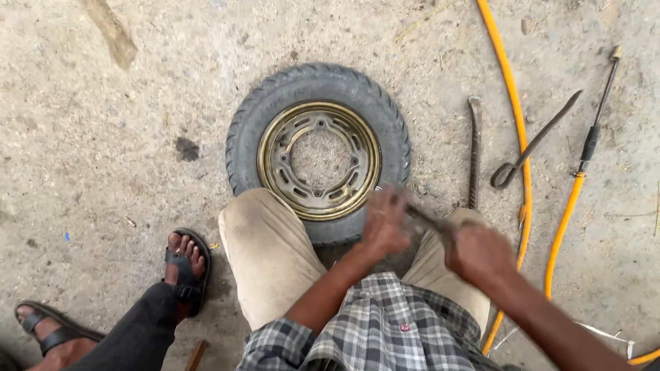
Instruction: Remove a tire from its rim using pry bars and reinstall it.
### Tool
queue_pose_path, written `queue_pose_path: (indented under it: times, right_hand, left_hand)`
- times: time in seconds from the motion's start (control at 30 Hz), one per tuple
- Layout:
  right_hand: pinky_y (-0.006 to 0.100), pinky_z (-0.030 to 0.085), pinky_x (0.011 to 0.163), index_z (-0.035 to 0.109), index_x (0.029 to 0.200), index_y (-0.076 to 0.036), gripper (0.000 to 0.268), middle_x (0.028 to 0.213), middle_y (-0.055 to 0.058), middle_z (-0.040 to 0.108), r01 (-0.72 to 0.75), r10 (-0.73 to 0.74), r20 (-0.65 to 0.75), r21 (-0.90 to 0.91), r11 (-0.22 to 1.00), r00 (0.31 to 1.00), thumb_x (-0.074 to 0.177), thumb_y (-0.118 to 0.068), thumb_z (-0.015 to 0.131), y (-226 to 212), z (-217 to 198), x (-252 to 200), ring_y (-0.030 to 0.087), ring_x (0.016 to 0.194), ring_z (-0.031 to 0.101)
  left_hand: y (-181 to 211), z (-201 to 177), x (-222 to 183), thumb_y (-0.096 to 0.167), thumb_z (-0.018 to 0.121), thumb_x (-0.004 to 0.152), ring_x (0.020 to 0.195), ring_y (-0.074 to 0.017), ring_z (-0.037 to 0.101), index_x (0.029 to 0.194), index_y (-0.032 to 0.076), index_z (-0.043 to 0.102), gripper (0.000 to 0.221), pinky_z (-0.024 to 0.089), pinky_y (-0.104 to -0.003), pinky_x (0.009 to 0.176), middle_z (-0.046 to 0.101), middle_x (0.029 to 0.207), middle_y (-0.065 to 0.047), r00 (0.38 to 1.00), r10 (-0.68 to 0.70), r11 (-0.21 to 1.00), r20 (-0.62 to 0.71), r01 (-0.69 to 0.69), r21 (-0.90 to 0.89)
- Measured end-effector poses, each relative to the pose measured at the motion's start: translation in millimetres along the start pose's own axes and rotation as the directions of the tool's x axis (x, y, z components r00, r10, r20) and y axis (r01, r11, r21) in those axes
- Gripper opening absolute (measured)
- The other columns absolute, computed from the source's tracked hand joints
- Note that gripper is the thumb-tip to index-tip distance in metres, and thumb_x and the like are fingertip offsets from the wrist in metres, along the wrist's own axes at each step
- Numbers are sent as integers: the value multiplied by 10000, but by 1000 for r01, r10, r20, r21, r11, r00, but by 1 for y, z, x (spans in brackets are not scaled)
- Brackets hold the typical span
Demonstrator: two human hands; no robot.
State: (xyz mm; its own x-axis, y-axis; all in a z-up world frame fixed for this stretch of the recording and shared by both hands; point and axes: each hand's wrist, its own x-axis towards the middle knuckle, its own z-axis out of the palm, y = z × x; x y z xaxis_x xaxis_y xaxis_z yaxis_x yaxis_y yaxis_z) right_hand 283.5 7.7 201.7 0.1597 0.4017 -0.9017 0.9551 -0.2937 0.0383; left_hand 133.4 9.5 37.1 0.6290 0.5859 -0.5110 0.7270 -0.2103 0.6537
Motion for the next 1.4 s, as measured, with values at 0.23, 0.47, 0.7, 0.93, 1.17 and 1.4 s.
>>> queue_pose_path:
  times: [0.23, 0.47, 0.7, 0.93, 1.17, 1.4]
  right_hand:
    - [481, 546, 554, 755, 1215, -272, 337, 712, 122, 699, 101, 54, -503, 276, 956, 863, 894, -348, 683, 52, 143, 31, 347, 599, 667]
    - [393, 580, 603, 764, 1190, -228, 374, 812, 93, 741, 445, -204, -558, 338, 829, 804, 818, -265, 759, 126, 195, 114, 278, 594, 689]
    - [439, 584, 676, 786, 1160, -247, 320, 848, 100, 735, 288, -102, -477, 335, 897, 873, 841, -267, 763, 123, 183, 86, 321, 739, 698]
    - [425, 596, 524, 729, 1180, -77, 423, 916, 114, 750, 542, -253, -563, 435, 719, 787, 807, -275, 707, 78, 83, 21, 249, 517, 704]
    - [414, 539, 489, 767, 880, -66, 192, 658, 116, 700, 397, -264, -533, 151, 905, 804, 885, -235, 677, 7, -23, 56, 242, 506, 632]
    - [420, 622, 683, 766, 842, -45, 171, 838, 185, 719, 367, -369, -287, -61, 928, 884, 766, -198, 760, -72, -80, 97, 280, 746, 714]
  left_hand:
    - [-1, 90, 48, 392, 744, 802, 1102, -226, 662, 1014, 175, 734, 303, 456, -419, 1109, 750, 1053, -28, 859, 479, 868, 182, -494, 47]
    - [-3, 146, 79, 421, 669, 807, 1027, -213, 678, 1003, 253, 733, 266, 479, -434, 1025, 759, 997, -18, 898, 295, 910, 326, -368, 189]
    - [0, 131, 70, 465, 669, 880, 1109, -252, 647, 1045, 263, 731, 268, 443, -505, 1040, 761, 1098, -24, 936, 306, 932, 176, -332, 144]
    - [-14, 84, 50, 323, 616, 846, 695, -177, 628, 720, 223, 635, 161, 542, -439, 804, 633, 657, 25, 926, 376, 926, -13, -377, -38]
    - [-41, 64, 64, 239, 625, 843, 682, -195, 599, 757, 145, 585, 134, 531, -400, 706, 592, 702, -24, 890, 287, 815, -355, -422, -398]
    - [-59, 21, 72, 349, 757, 755, 891, -215, 695, 970, 100, 708, 333, 582, -398, 801, 730, 940, -88, 860, 321, 777, -396, -478, -410]
